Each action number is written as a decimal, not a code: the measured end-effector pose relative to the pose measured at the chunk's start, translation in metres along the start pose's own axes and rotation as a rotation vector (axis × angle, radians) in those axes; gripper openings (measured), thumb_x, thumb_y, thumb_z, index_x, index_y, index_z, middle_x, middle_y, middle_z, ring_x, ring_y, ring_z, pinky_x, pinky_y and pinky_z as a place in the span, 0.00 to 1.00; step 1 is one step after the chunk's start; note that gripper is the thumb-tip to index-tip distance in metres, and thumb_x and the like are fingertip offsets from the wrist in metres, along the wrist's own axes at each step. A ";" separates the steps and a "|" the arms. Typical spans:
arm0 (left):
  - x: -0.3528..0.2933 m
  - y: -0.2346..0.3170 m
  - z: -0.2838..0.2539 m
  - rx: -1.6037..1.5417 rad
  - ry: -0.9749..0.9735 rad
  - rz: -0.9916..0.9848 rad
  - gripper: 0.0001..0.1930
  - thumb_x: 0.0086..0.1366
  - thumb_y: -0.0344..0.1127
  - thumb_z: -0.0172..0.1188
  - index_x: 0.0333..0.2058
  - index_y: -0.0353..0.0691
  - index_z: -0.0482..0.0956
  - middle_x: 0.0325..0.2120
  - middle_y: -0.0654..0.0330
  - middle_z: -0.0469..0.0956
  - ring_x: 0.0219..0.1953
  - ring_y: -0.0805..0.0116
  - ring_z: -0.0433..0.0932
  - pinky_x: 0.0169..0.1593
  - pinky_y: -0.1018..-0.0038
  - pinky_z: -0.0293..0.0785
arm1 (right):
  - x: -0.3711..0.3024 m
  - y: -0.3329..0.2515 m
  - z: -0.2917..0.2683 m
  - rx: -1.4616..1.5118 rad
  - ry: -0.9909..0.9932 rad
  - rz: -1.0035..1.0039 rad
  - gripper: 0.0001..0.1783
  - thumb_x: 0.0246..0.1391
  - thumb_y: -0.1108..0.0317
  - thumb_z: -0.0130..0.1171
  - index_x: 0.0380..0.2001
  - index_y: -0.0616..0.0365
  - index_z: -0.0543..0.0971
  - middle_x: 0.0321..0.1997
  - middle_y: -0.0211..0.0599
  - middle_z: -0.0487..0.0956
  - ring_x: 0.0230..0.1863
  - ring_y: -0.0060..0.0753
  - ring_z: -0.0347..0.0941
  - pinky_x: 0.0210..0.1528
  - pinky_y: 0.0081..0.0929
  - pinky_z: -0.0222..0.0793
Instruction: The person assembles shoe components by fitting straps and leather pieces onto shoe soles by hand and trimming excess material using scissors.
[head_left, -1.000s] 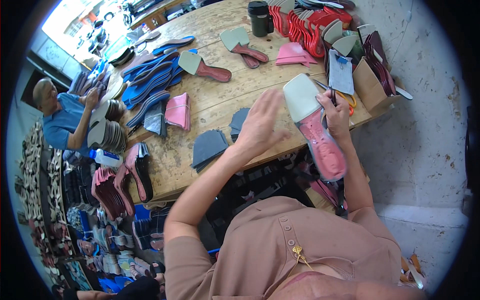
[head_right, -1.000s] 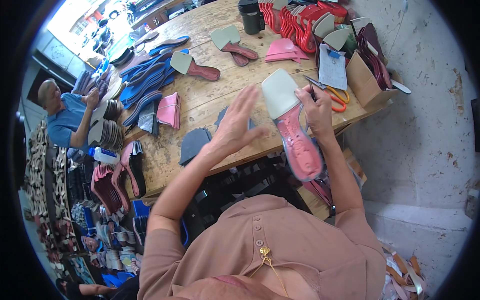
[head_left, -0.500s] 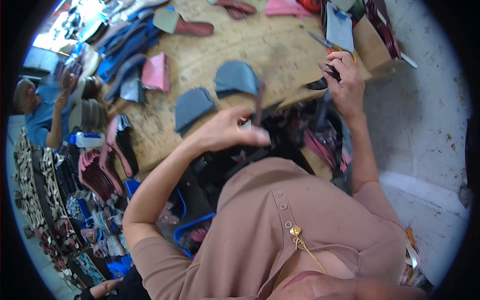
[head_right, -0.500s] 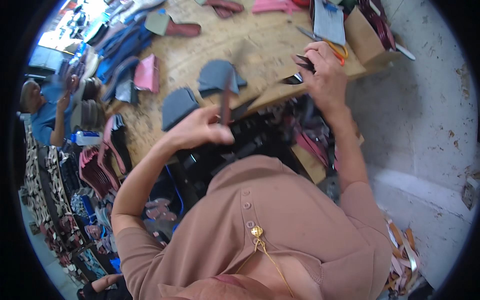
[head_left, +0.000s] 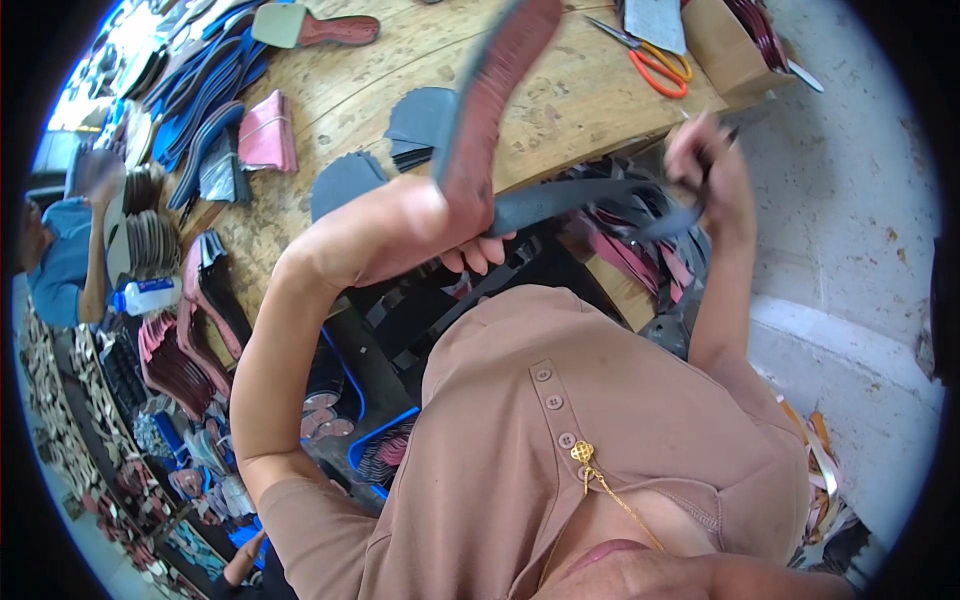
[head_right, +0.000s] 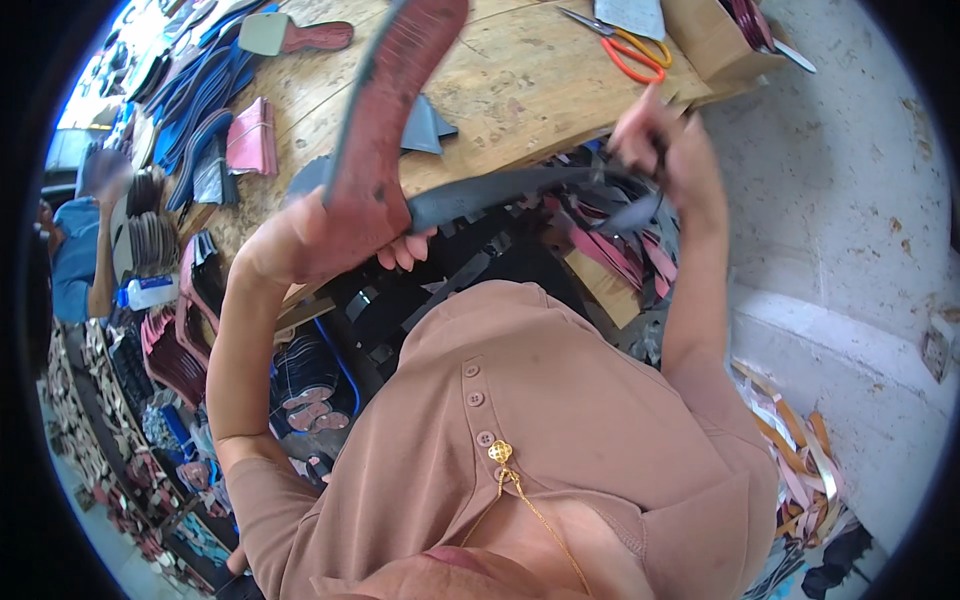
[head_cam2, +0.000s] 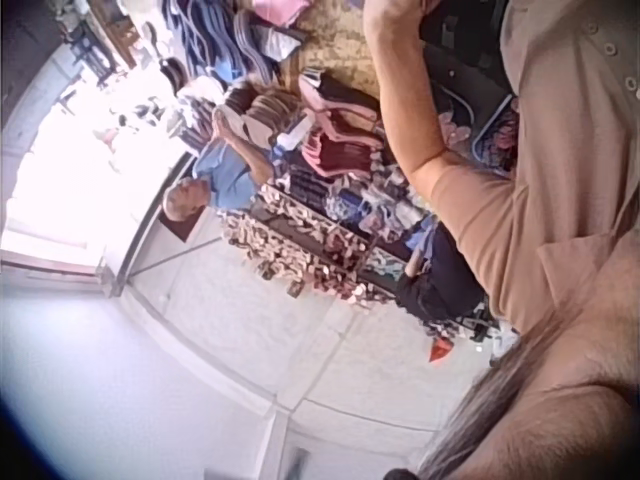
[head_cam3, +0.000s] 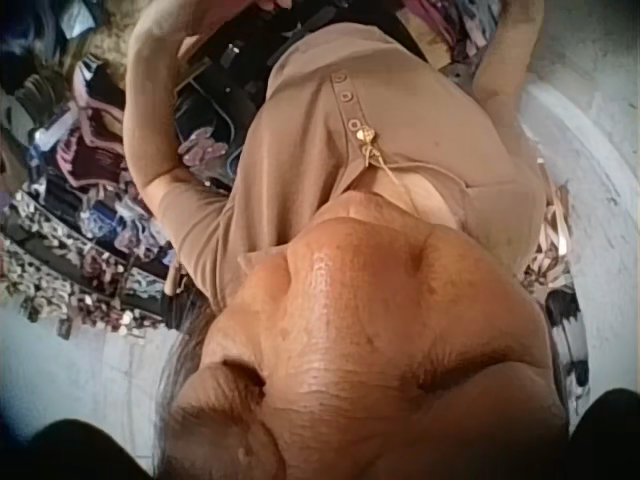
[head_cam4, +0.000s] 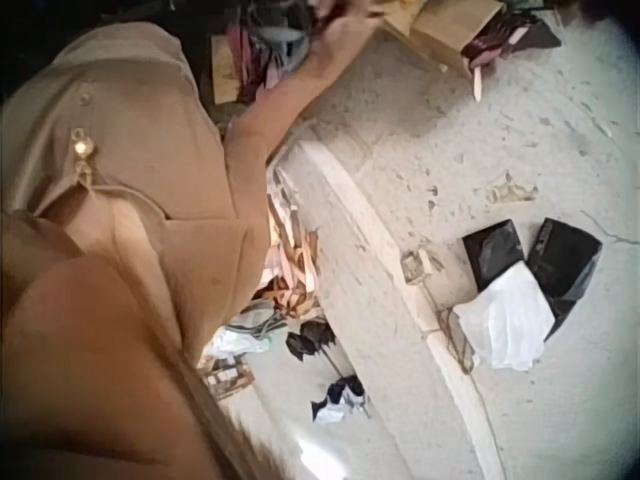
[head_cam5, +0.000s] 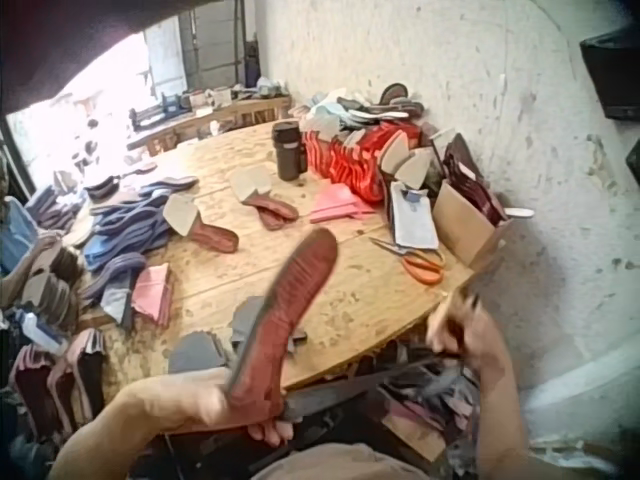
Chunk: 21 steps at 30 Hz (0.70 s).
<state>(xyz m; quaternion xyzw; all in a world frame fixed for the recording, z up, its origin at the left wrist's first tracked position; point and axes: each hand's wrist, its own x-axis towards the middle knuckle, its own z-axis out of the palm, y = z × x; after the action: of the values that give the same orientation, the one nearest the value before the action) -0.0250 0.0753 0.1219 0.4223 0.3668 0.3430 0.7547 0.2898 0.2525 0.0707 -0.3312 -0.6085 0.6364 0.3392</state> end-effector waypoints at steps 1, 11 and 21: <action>0.007 0.003 -0.001 0.237 -0.038 -0.038 0.40 0.54 0.66 0.57 0.44 0.27 0.75 0.38 0.50 0.79 0.40 0.65 0.78 0.44 0.72 0.75 | 0.003 -0.023 -0.011 -0.019 0.145 -0.023 0.25 0.62 0.52 0.50 0.22 0.62 0.79 0.14 0.27 0.69 0.16 0.17 0.59 0.21 0.18 0.49; 0.029 -0.008 0.014 -0.214 0.193 -0.119 0.52 0.46 0.76 0.58 0.51 0.28 0.70 0.41 0.45 0.78 0.44 0.64 0.78 0.45 0.71 0.77 | -0.041 0.006 0.118 0.040 -0.283 0.523 0.22 0.64 0.52 0.50 0.34 0.63 0.78 0.27 0.44 0.82 0.15 0.17 0.67 0.16 0.14 0.57; -0.004 -0.002 0.035 1.081 0.252 0.091 0.47 0.35 0.58 0.74 0.49 0.28 0.73 0.41 0.47 0.77 0.47 0.56 0.75 0.51 0.67 0.69 | -0.050 0.000 0.115 0.888 0.372 0.538 0.09 0.57 0.63 0.57 0.38 0.54 0.73 0.32 0.34 0.78 0.22 0.24 0.75 0.11 0.14 0.55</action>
<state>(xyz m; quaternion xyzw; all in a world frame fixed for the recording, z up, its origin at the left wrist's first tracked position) 0.0029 0.0576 0.1346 0.7205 0.5593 0.1862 0.3652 0.2212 0.1471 0.0758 -0.4069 -0.1054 0.8269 0.3736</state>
